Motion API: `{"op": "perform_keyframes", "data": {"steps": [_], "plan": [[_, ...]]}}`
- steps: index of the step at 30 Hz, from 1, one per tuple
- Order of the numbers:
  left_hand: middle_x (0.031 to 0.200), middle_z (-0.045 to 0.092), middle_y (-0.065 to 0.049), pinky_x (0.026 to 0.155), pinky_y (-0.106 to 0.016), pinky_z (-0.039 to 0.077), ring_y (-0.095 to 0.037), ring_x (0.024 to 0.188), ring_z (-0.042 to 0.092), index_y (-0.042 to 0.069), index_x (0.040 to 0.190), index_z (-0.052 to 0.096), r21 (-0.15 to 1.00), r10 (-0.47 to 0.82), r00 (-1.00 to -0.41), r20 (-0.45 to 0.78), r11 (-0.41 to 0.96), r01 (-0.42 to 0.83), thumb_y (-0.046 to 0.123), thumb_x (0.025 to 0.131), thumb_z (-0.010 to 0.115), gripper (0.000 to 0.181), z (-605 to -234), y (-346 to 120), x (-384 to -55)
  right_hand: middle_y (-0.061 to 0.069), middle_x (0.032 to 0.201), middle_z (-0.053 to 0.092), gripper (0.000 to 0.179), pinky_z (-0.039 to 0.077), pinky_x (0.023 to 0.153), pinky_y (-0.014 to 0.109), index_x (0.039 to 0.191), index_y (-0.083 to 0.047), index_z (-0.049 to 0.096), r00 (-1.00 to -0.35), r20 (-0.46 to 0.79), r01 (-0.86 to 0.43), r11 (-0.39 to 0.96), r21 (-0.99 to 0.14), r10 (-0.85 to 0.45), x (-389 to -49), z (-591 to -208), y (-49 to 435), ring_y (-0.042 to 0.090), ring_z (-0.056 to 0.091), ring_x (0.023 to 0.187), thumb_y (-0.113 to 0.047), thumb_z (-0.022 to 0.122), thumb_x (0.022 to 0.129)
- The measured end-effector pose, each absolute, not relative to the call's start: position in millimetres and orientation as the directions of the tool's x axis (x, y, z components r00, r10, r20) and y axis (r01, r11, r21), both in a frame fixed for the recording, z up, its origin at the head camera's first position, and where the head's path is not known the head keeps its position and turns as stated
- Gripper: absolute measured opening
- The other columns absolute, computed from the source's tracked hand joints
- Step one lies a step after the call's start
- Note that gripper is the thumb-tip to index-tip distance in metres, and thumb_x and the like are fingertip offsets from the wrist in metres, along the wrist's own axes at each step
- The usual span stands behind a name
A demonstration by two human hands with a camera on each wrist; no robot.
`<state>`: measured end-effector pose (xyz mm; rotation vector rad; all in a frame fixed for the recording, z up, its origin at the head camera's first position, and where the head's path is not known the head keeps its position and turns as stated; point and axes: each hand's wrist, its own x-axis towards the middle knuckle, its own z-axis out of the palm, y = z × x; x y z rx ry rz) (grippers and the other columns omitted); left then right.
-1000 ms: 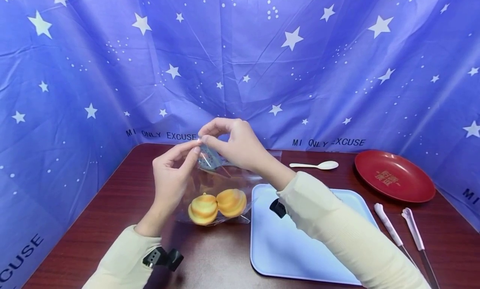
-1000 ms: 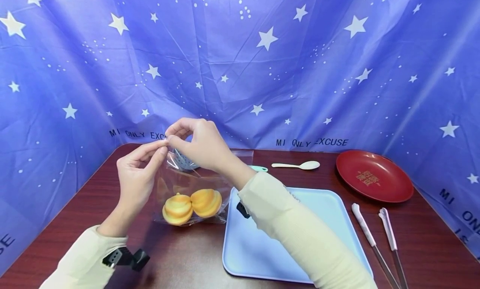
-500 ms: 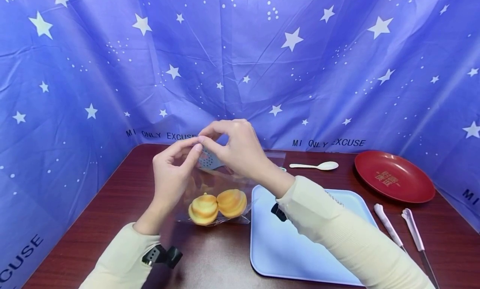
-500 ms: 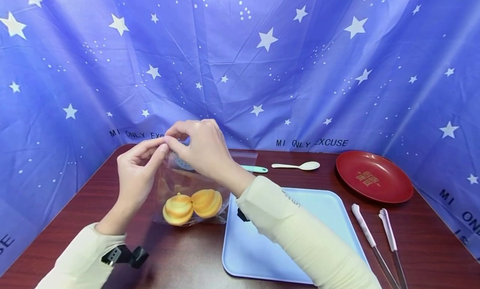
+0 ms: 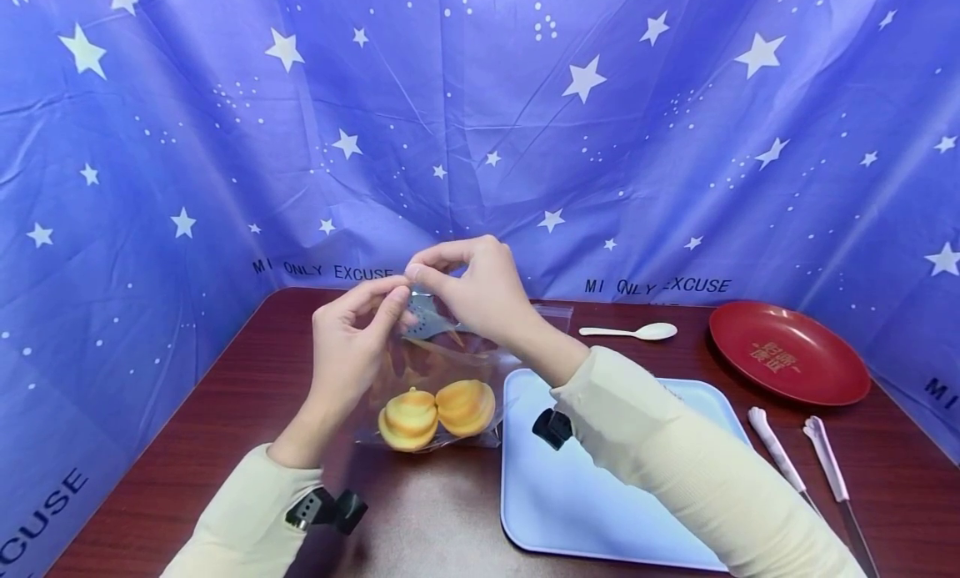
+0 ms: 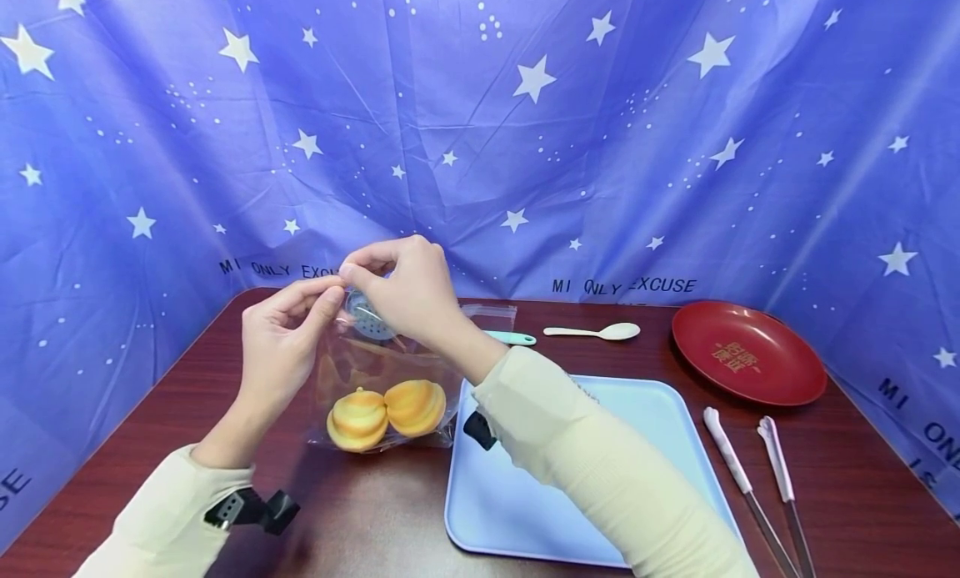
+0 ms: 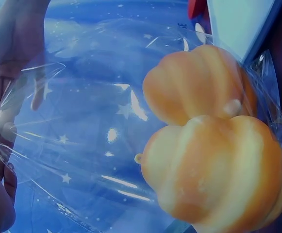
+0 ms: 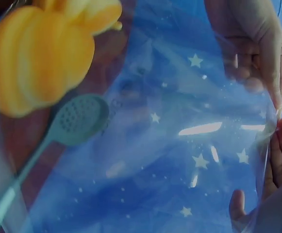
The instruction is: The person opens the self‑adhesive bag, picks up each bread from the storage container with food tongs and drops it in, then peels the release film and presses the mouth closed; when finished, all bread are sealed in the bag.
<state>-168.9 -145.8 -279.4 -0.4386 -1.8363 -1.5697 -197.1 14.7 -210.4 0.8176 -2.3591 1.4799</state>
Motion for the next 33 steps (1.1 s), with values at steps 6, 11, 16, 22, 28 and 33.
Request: {"op": "perform_keyframes", "data": {"steps": [6, 11, 16, 22, 28, 33], "plan": [[0.072, 0.073, 0.000, 0.059, -0.020, 0.052, -0.010, 0.065, 0.070, -0.002, 0.105, 0.076, 0.738, -0.206, -0.709, 0.674, 0.196, 0.645, 0.006, 0.096, 0.071, 0.013, -281, -141, -170, 0.001, 0.061, 0.062, 0.009, 0.041, 0.044, 0.025, 0.089, -0.011, 0.080, -0.909, 0.354, -0.399, 0.215, -0.891, -0.219, -194, -214, 7, 0.010, 0.048, 0.047, -0.018, 0.076, 0.092], [0.072, 0.073, -0.003, 0.056, -0.021, 0.048, -0.011, 0.066, 0.070, -0.001, 0.106, 0.076, 0.715, -0.232, -0.677, 0.699, 0.196, 0.671, 0.005, 0.096, 0.070, 0.013, -283, -141, -169, 0.003, 0.077, 0.071, 0.013, 0.052, 0.066, 0.026, 0.095, -0.004, 0.080, -0.934, 0.329, -0.344, 0.107, -0.933, -0.136, -199, -215, 6, 0.010, 0.062, 0.070, -0.015, 0.074, 0.092], [0.071, 0.073, -0.001, 0.044, -0.020, 0.039, -0.010, 0.062, 0.068, -0.004, 0.107, 0.075, 0.710, -0.262, -0.666, 0.699, 0.142, 0.690, 0.005, 0.098, 0.068, 0.014, -284, -145, -169, 0.007, 0.088, 0.075, 0.016, 0.054, 0.089, 0.032, 0.101, 0.000, 0.078, -0.913, 0.377, -0.392, 0.081, -0.916, -0.156, -205, -218, 15, 0.016, 0.070, 0.090, -0.014, 0.073, 0.094], [0.080, 0.076, -0.008, 0.060, -0.019, 0.055, -0.012, 0.071, 0.073, -0.010, 0.105, 0.072, 0.698, -0.303, -0.656, 0.691, 0.042, 0.715, 0.003, 0.098, 0.067, 0.016, -285, -147, -170, 0.008, 0.094, 0.076, 0.018, 0.054, 0.088, 0.030, 0.104, 0.000, 0.078, -0.894, 0.426, -0.438, 0.069, -0.896, -0.140, -208, -221, 23, 0.019, 0.070, 0.092, -0.015, 0.073, 0.095], [0.086, 0.077, -0.005, 0.072, -0.024, 0.060, -0.017, 0.074, 0.075, -0.012, 0.104, 0.070, 0.696, -0.325, -0.662, 0.675, -0.018, 0.718, 0.003, 0.099, 0.066, 0.017, -284, -150, -171, 0.013, 0.095, 0.076, 0.015, 0.056, 0.091, 0.031, 0.104, 0.003, 0.075, -0.861, 0.480, -0.488, 0.006, -0.873, -0.168, -209, -224, 33, 0.022, 0.073, 0.094, -0.010, 0.070, 0.098], [0.084, 0.077, -0.005, 0.069, -0.025, 0.060, -0.017, 0.075, 0.075, -0.011, 0.105, 0.070, 0.712, -0.344, -0.672, 0.655, -0.015, 0.702, 0.006, 0.100, 0.065, 0.019, -286, -152, -171, 0.013, 0.094, 0.076, 0.016, 0.056, 0.092, 0.033, 0.103, 0.004, 0.074, -0.856, 0.488, -0.497, 0.011, -0.868, -0.169, -210, -226, 43, 0.030, 0.071, 0.097, -0.010, 0.068, 0.098]]}}
